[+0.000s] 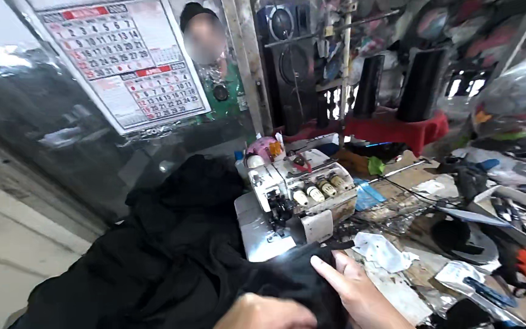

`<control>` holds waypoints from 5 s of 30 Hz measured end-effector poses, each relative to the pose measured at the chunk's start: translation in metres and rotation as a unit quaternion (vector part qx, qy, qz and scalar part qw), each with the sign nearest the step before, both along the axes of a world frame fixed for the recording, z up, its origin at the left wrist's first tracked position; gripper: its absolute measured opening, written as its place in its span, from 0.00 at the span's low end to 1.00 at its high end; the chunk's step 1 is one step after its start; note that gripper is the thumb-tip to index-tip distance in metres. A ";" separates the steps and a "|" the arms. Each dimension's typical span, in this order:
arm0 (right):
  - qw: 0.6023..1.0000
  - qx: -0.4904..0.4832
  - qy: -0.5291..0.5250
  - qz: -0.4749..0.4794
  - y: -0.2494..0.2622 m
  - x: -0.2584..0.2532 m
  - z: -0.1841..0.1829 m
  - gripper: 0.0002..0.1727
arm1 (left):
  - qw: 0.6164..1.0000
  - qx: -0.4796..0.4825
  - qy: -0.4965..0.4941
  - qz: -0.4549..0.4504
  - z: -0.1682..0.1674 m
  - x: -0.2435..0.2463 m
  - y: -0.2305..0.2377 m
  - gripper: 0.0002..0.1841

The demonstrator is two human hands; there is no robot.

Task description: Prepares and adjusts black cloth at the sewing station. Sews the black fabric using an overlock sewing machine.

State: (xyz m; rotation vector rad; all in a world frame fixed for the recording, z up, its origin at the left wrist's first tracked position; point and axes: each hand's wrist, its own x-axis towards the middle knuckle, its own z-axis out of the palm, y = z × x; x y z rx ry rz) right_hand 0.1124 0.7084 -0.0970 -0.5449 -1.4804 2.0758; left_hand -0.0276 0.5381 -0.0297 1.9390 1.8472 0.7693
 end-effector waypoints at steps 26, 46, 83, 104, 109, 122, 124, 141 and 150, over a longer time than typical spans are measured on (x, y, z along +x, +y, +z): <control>0.974 0.216 0.069 0.020 0.011 0.000 0.013 0.11 | 0.977 0.117 -0.125 0.127 0.009 -0.015 0.051 0.09; 0.963 0.268 0.025 0.005 0.000 -0.008 0.021 0.08 | 0.955 0.164 -0.211 0.131 -0.010 -0.023 0.036 0.08; 0.959 0.260 0.111 -0.009 -0.001 -0.006 0.010 0.06 | 0.953 0.167 -0.213 0.138 -0.017 -0.016 0.038 0.09; 0.951 0.269 0.123 -0.092 -0.012 -0.008 0.003 0.02 | 0.963 0.198 -0.042 0.179 -0.038 -0.012 0.023 0.15; 0.952 0.259 0.127 -0.100 -0.013 -0.009 0.002 0.03 | 0.961 0.213 0.004 0.179 -0.035 -0.009 0.024 0.14; 0.967 0.234 0.030 -0.100 -0.003 -0.010 -0.013 0.03 | 0.987 0.069 -0.044 0.141 -0.036 -0.034 0.032 0.16; 0.966 0.233 0.029 -0.110 0.002 -0.017 -0.005 0.04 | 0.988 0.060 -0.012 0.144 -0.016 -0.036 0.038 0.17; 0.915 0.263 -0.033 -0.303 0.012 -0.099 -0.031 0.09 | 0.897 0.076 0.270 0.341 -0.043 -0.069 0.087 0.18; 0.888 0.323 -0.047 -0.322 0.013 -0.099 -0.035 0.09 | 0.889 0.114 0.272 0.350 -0.052 -0.069 0.089 0.18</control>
